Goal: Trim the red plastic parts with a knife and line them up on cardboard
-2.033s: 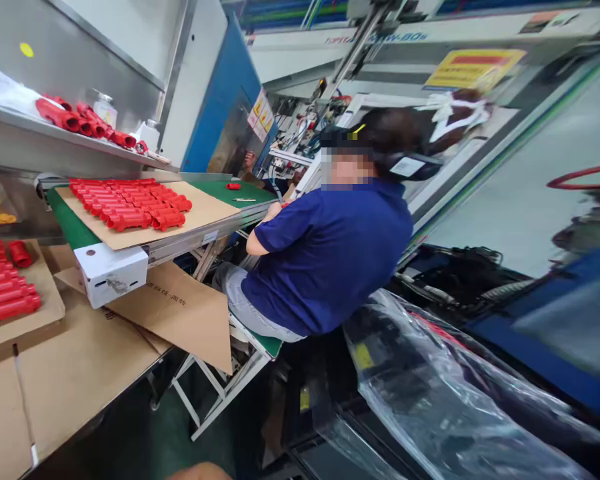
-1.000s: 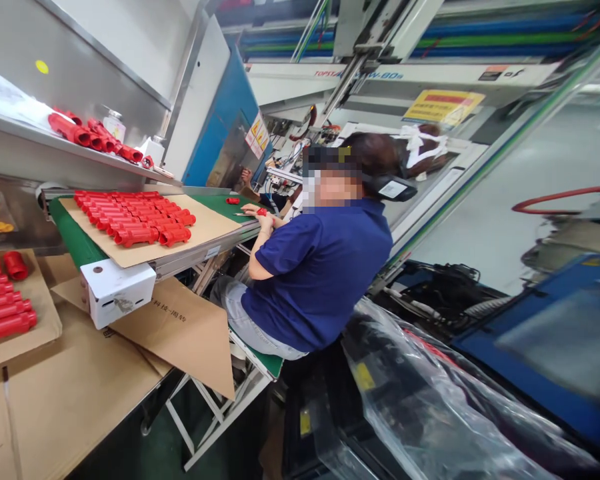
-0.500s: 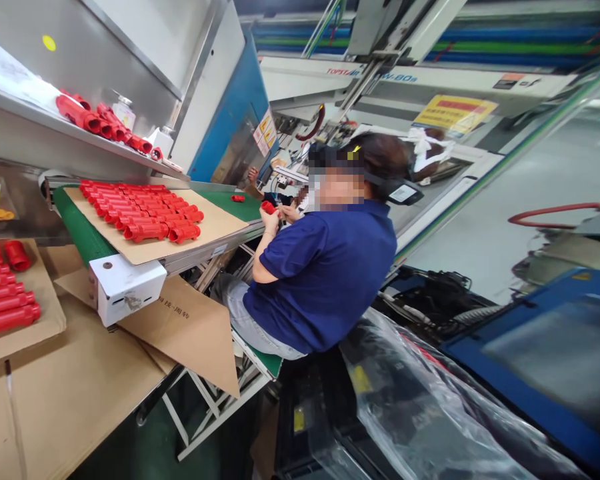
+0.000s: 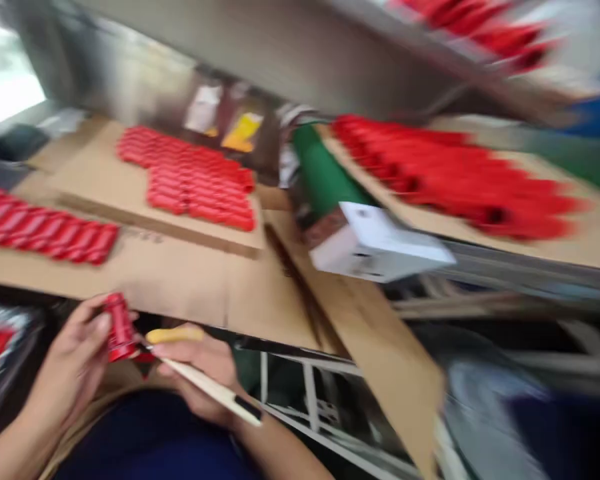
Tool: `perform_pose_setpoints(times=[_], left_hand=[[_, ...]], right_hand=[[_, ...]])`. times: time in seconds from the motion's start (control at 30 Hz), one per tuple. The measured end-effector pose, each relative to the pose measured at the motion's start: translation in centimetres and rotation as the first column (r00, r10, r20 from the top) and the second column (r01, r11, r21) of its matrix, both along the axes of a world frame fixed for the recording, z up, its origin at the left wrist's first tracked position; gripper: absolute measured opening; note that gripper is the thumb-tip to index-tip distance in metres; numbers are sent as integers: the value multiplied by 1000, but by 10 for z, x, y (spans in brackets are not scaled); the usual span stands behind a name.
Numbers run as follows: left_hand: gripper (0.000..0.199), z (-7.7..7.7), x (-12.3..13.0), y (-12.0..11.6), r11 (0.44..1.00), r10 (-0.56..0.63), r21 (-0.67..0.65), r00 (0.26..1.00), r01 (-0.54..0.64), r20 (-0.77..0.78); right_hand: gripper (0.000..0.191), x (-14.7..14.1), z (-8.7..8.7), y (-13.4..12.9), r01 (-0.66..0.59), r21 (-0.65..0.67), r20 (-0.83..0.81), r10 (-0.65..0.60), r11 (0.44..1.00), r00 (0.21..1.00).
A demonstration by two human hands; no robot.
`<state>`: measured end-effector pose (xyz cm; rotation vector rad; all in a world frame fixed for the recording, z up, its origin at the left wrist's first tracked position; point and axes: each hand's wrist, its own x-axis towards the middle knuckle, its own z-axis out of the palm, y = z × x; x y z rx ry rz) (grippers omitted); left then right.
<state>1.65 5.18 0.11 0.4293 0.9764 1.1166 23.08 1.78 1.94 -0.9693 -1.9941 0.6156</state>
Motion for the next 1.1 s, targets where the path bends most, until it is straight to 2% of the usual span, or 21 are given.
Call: perform_pose_setpoints(times=[0.07,0.17,0.43,0.63,0.83,1.1], left_hand=[[46,-2,-8,-7,998,61,4,996,-61,-66],[43,-5,-6,-9,997,79,27,995,-77,-61],[40,-6,-9,-17,995,102,11,994,-102,-29],[45,-6,-6,-17,995,100,7,995,-100,-18],[43,-5,-6,-20,995,95,9,995,-95,-31],[43,-6,-7,-19,995,92,-22,996,-92,-10]], right_hand=[[22,-9,-20,12,-86,-17,-187,81,996,979],[25,-16,-29,14,-139,-10,-299,130,990,945],[28,-16,-22,9,-126,81,-248,142,989,958],[33,-18,-21,7,-169,72,-241,181,983,953],[29,-20,-21,4,-169,66,-270,181,983,946],[24,-20,-19,1,-110,16,-263,110,994,959]])
